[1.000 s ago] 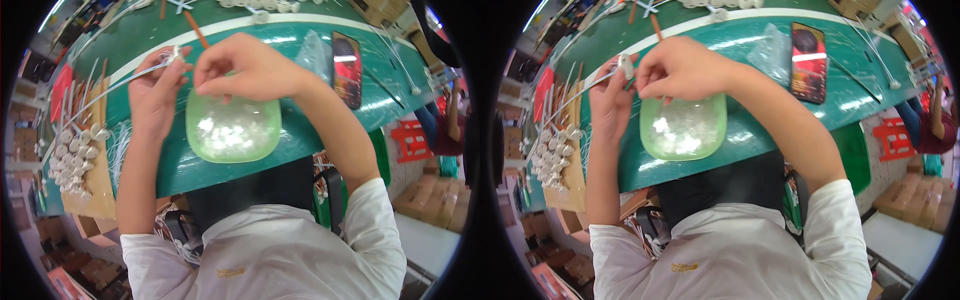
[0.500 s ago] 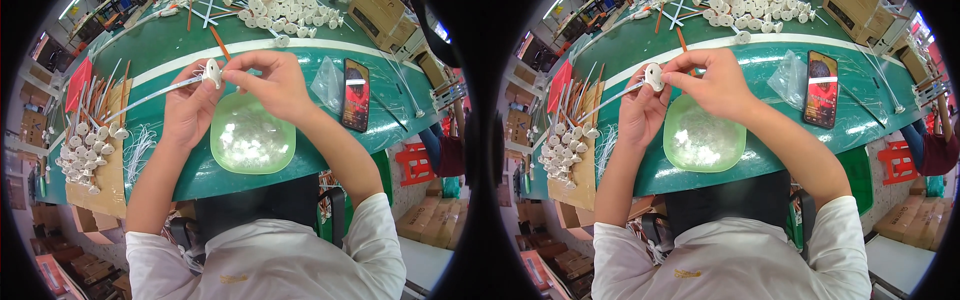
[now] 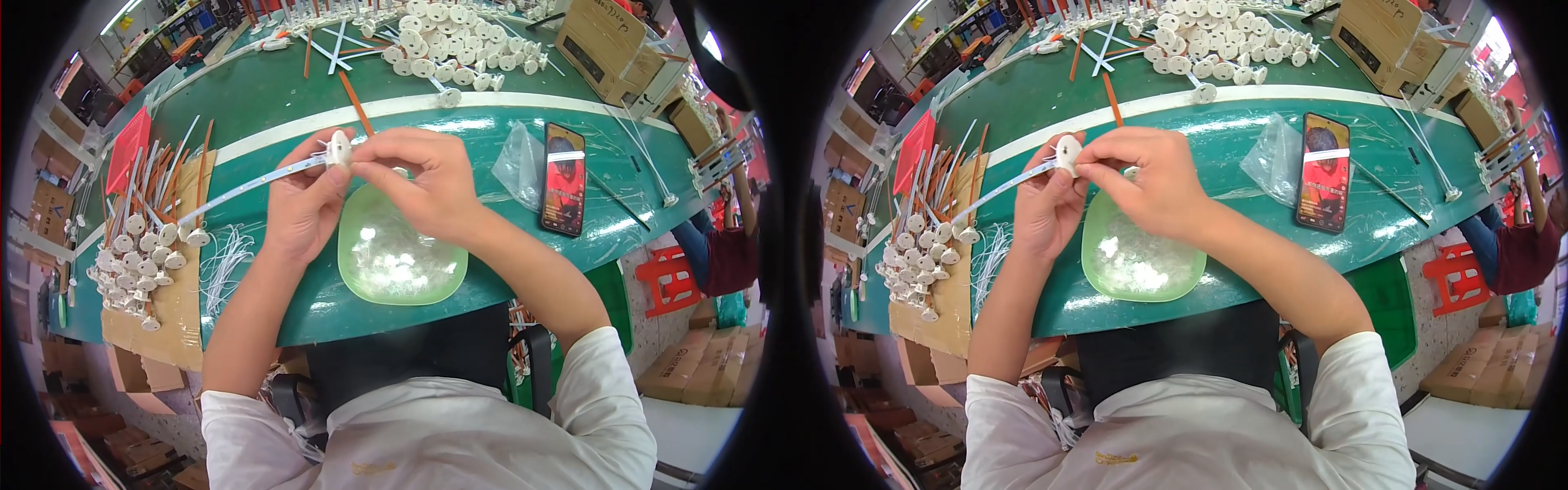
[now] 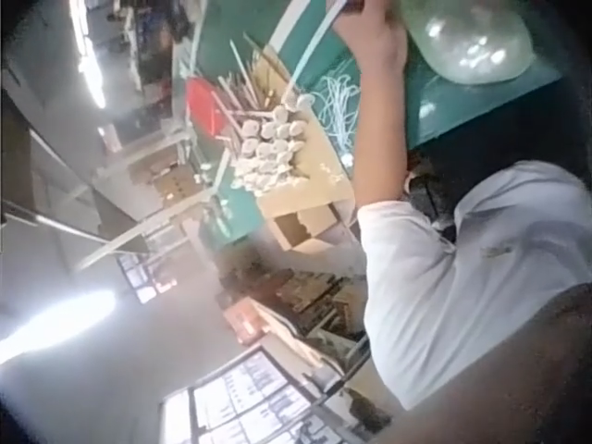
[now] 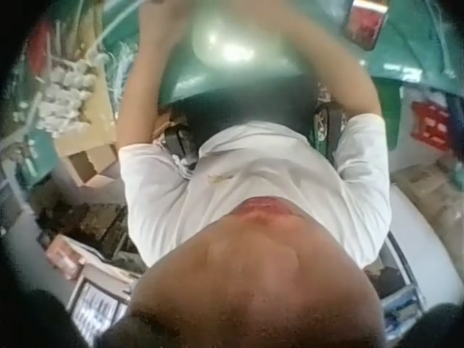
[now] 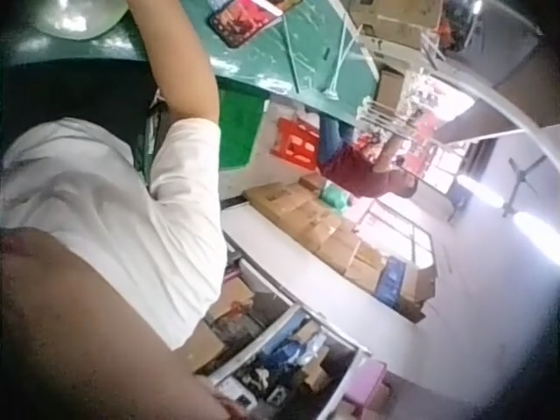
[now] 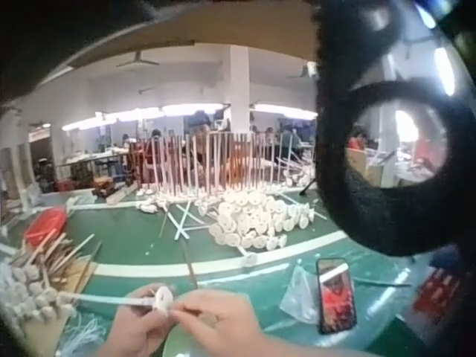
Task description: The user is seen assembling LED strips onto white plastic bases and then bundling multiple units together with a wire tie at a manual workstation.
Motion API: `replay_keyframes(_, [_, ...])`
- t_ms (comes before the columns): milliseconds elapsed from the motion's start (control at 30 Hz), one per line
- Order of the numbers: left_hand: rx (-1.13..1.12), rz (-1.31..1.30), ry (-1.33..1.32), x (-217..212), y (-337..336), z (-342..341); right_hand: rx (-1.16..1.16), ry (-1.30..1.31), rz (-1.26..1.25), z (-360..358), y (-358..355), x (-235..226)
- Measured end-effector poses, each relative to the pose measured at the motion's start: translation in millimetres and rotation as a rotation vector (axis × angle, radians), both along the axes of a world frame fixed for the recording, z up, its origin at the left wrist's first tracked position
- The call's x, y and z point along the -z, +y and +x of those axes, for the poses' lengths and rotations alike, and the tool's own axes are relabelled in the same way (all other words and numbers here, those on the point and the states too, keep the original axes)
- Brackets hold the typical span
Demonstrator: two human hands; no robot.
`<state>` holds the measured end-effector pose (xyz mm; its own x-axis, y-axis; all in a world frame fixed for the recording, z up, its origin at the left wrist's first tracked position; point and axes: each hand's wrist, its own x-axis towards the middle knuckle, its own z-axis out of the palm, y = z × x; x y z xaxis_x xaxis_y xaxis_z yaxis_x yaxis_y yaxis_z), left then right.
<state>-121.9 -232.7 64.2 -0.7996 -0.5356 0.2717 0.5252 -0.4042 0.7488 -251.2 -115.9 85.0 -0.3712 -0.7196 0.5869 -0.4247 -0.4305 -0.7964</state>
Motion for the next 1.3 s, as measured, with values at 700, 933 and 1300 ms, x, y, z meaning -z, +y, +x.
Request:
replay_keyframes(700, [-0.100, -0.162, -0.014, -0.2, 5.0, 2.7, 0.229, 0.480, -0.315, 3.5, 0.0, -6.4])
replay_keyframes(933, [-0.125, -0.287, -0.063, -5.6, -4.5, 11.9, 0.221, 0.560, -0.286, 13.4, -4.4, -10.9])
replay_keyframes(1300, [0.002, -0.265, -0.070, -4.7, -8.6, 2.8, 0.151, 0.397, -0.032, 2.9, 4.7, -8.6])
